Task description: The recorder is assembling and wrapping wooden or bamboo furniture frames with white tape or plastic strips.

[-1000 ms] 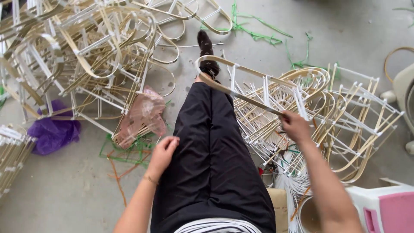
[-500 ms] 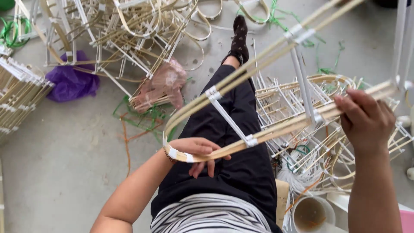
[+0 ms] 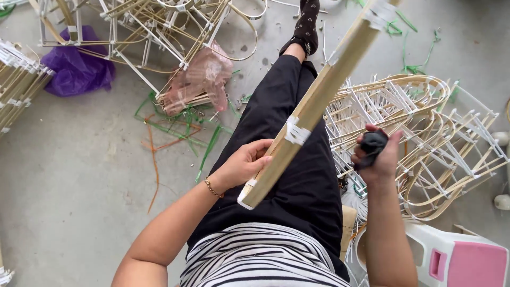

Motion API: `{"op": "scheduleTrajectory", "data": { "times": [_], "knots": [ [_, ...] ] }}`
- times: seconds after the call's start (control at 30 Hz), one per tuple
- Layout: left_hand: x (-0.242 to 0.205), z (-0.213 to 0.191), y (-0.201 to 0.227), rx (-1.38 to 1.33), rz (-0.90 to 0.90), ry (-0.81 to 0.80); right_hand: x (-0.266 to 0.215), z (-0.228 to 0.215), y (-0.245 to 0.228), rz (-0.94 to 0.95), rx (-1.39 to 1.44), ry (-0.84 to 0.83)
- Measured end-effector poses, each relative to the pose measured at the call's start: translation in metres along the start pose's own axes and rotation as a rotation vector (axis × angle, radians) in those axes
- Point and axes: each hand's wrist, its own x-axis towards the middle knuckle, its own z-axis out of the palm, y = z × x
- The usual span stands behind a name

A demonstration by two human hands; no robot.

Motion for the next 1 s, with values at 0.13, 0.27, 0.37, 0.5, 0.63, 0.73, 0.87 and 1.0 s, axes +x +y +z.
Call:
{"op": "scheduleTrajectory", "data": {
  "times": [0.13, 0.27, 0.37, 0.5, 0.63, 0.73, 0.87, 1.0],
  "knots": [
    [-0.003, -0.004, -0.005, 0.128, 0.02, 0.041, -0.013, 0.042, 0.004, 0.038, 0.043, -0.053],
    [-0.006, -0.004, -0.009, 0.169, -0.033, 0.03, -0.031, 0.087, -0.006, -0.015, 0.039, -0.153],
    [-0.008, -0.001, -0.009, 0.159, -0.051, 0.01, -0.039, 0.105, -0.008, -0.019, 0.079, -0.273],
    [-0.007, 0.003, -0.006, 0.145, -0.086, 0.011, -0.042, 0.124, -0.001, 0.071, 0.35, -0.468],
    [-0.007, 0.007, -0.005, 0.139, -0.066, 0.009, -0.041, 0.117, 0.016, 0.103, 0.447, -0.43],
    [-0.004, 0.012, -0.003, 0.14, -0.044, 0.022, -0.04, 0.129, 0.022, 0.061, 0.32, -0.348],
    [0.007, 0.015, -0.018, 0.119, -0.068, 0.007, -0.019, 0.106, 0.056, 0.112, 0.076, -0.294],
    [0.015, 0.009, -0.022, 0.151, -0.041, 0.045, -0.017, 0.132, 0.061, 0.131, -0.197, -0.143]
  ]
}}
